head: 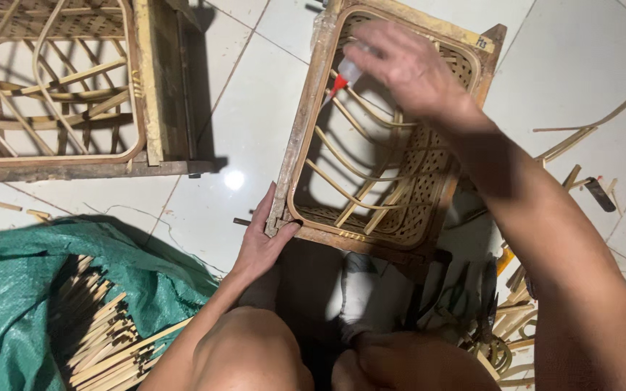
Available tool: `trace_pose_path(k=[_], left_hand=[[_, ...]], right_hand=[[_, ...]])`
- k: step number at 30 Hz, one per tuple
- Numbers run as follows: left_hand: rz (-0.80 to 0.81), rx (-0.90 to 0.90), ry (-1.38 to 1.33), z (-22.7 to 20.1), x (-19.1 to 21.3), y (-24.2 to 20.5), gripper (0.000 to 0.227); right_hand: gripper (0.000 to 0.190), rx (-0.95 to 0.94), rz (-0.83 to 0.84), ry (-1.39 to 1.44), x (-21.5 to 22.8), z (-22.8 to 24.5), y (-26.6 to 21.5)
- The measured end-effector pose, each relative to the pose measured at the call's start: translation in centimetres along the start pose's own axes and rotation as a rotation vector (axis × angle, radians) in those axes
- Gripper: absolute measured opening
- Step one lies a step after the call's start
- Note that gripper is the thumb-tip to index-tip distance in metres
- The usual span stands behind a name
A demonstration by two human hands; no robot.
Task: The person applies glue to the inner frame of a rectangular woven basket and then uses a hammer to tap a curved bamboo strip into place along the rim. The person repeats this process for multiple strips around the basket's edge.
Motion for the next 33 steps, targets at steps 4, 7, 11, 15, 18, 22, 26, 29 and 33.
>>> trace_pose_path(k=[4,7,11,15,18,22,26,29,33], left_hand=[[0.009,-0.002,0.000,0.4,0.0,0.0,0.089],[0.000,-0.018,0.014,0.4,0.2,0.0,0.088],[0.002,-0.003,0.028,0.3,0.2,0.1,0.088],[0.007,0.001,0.003,0.5,0.0,0.1,0.090],[0.000,-0.026,0.021,0.7,0.2,0.1,0.089],[0.002,0.002,0.037,1.1,0.3,0.1,0.090],[0.010,-0.015,0.018,1.6,0.3,0.2,0.091],[0.006,-0.028,0.018,1.8,0.4,0.2,0.089],[0.006,-0.034,0.014,1.7,0.4,0.2,0.088]], right_hand=[[0.038,-0.061,0.029,0.003,0.2,-1.1,-0.3],[0.039,-0.037,0.027,-0.004,-0.3,-1.0,0.0],[0.038,0.003,0.014,-0.035,-1.0,-0.8,0.7],[0.041,0.021,0.037,-0.070,-1.3,-1.0,0.8],[0.042,0.043,0.020,-0.094,-1.6,-1.4,1.2],[0.035,0.061,-0.013,-0.174,-2.0,-3.2,2.3],[0.042,0.018,0.028,-0.246,-2.8,-4.9,2.7],[0.033,-0.013,0.058,-0.198,-3.4,-6.1,2.9],[0.027,-0.076,-0.025,-0.197,-3.6,-7.9,3.2]])
Point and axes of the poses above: each hand's wrist, its own y-axis towards the middle knuckle, its own x-axis out of the back of the hand, z = x × y, the point moved 3 cm from there along y, towards the middle knuckle, and after that the axes turned 4 degrees about -y, right-handed, at the moved point
